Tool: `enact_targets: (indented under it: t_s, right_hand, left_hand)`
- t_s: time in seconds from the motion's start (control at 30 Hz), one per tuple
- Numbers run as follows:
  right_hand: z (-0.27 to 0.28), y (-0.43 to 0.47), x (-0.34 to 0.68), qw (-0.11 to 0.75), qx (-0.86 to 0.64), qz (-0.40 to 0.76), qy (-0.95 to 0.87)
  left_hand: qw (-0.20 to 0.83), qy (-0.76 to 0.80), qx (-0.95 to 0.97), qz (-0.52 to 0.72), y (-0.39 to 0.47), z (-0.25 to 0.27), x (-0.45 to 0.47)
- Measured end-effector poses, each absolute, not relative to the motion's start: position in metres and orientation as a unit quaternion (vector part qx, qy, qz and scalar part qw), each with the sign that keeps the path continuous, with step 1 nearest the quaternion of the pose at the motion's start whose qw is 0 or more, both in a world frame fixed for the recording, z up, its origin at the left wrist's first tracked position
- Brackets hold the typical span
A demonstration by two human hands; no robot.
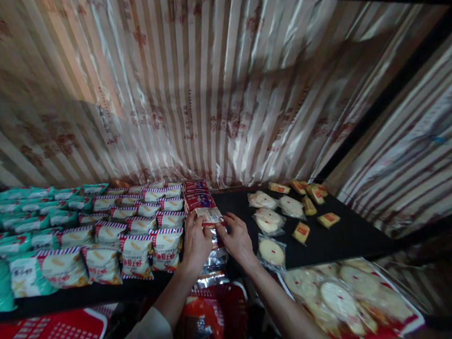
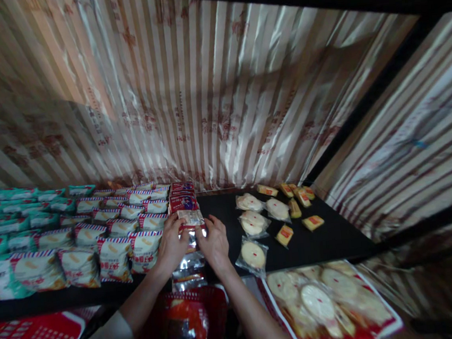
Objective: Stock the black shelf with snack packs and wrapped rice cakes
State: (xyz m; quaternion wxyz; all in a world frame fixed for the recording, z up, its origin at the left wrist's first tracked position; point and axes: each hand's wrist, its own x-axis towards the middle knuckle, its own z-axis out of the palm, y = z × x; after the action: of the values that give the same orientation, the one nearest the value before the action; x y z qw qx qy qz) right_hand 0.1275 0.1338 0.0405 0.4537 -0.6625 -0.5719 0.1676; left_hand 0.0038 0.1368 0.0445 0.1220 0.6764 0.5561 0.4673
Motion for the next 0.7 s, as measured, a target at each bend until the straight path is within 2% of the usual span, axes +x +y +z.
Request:
enact_targets:
  t_s: [0.13, 0.27, 0.33, 0.37, 0.47, 0.53, 0.63, 0.7]
  right_hand:
    - [0.049, 0.121, 0.126, 0.477, -0.654, 0.165, -0.563]
    - [0.052, 0.080, 0.126, 0.583, -0.604, 0.206, -0.504]
    - [0.045, 0.048, 0.125, 0.618, -0.590, 0.232, -0.464]
    - [0.038, 0.031, 0.123, 0.610, -0.593, 0.254, -0.460]
    - [0.003, -0.015, 0.114, 0.482, -0.608, 0.341, -0.531]
    - [-0.029, -0.035, 0.104, 0.349, -0.593, 0.417, -0.594]
    - [-0.072, -0.051, 0.088, 0.191, -0.593, 0.473, -0.623]
    - [-0.090, -0.056, 0.079, 0.158, -0.608, 0.493, -0.602]
  left_hand:
    - [0.116, 0.549, 0.688, 0.461, 0.133, 0.052, -0.002]
    - [0.123, 0.522, 0.680, 0.499, 0.101, 0.057, -0.021]
    - [0.166, 0.503, 0.677, 0.511, 0.071, 0.052, -0.034]
    - [0.190, 0.500, 0.674, 0.510, 0.053, 0.045, -0.040]
    - [0.283, 0.518, 0.671, 0.449, 0.003, 0.006, -0.054]
    - [0.355, 0.559, 0.671, 0.334, -0.022, -0.031, -0.059]
    - [0.413, 0.617, 0.660, 0.116, -0.044, -0.084, -0.060]
    - [0.448, 0.600, 0.661, 0.041, -0.053, -0.108, -0.057]
